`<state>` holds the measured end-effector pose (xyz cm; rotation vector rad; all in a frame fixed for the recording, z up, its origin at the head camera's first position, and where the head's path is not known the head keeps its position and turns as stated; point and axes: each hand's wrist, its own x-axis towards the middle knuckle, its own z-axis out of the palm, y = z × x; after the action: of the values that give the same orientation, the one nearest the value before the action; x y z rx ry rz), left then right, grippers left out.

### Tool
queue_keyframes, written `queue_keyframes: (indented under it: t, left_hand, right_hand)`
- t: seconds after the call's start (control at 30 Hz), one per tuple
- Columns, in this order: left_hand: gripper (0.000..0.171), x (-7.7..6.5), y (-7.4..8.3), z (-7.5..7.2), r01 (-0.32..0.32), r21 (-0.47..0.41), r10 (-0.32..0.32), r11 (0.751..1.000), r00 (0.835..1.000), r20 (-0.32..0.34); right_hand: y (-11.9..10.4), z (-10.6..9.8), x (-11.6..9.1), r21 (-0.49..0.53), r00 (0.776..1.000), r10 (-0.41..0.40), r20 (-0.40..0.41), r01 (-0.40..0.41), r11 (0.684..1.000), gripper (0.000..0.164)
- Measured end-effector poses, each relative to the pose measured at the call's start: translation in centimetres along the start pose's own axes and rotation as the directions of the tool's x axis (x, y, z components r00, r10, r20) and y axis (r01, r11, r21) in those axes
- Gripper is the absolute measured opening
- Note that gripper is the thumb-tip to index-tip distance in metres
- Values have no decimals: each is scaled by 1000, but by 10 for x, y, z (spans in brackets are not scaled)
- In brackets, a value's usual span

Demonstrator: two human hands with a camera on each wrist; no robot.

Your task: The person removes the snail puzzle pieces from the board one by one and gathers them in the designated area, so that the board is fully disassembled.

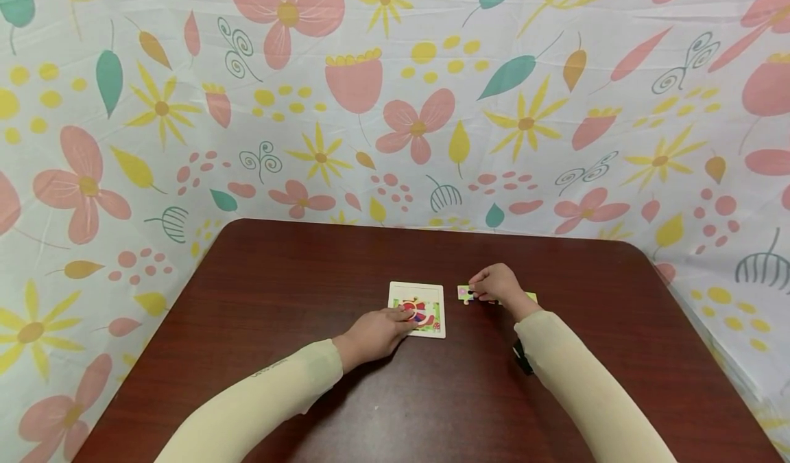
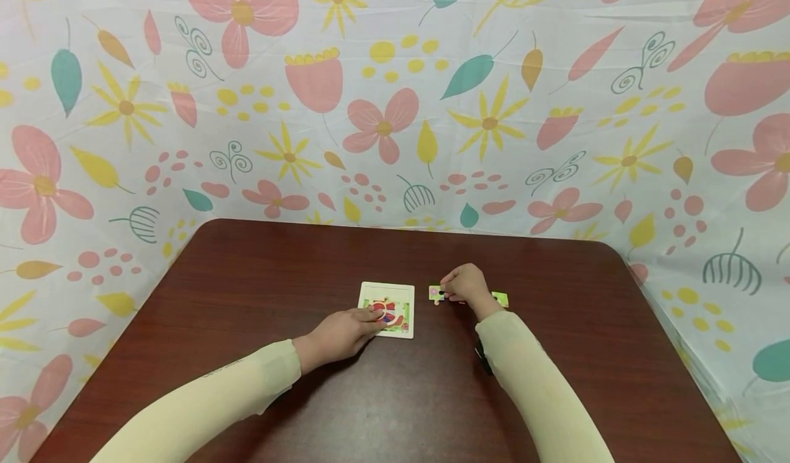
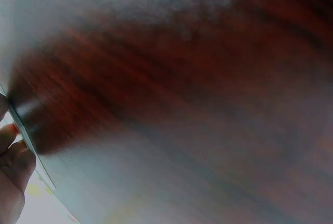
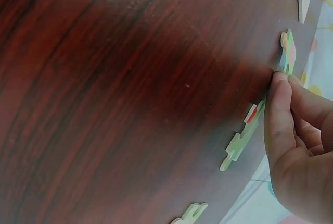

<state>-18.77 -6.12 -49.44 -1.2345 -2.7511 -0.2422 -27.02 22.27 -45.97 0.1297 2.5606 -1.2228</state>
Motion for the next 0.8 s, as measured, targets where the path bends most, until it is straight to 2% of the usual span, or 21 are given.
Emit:
queue_keyframes:
  t: [0.17,0.4,0.8]
  left_hand:
    - [27,-2,0,-1,-30,9,30,1000,998,-53]
    - [28,1,0,0,5,14,-5,1000,1000,9]
    - [28,0,0,0,3,13,-3,1000,1000,2]
  right_hand:
    - [-3,1,-2,-54,1000,-4,-7,4,999,20]
    - [-4,2,-1,-65,1000,-9,-16,7,998,19]
    - [-3,5,1,-130,998,-38,-41,32,991,17]
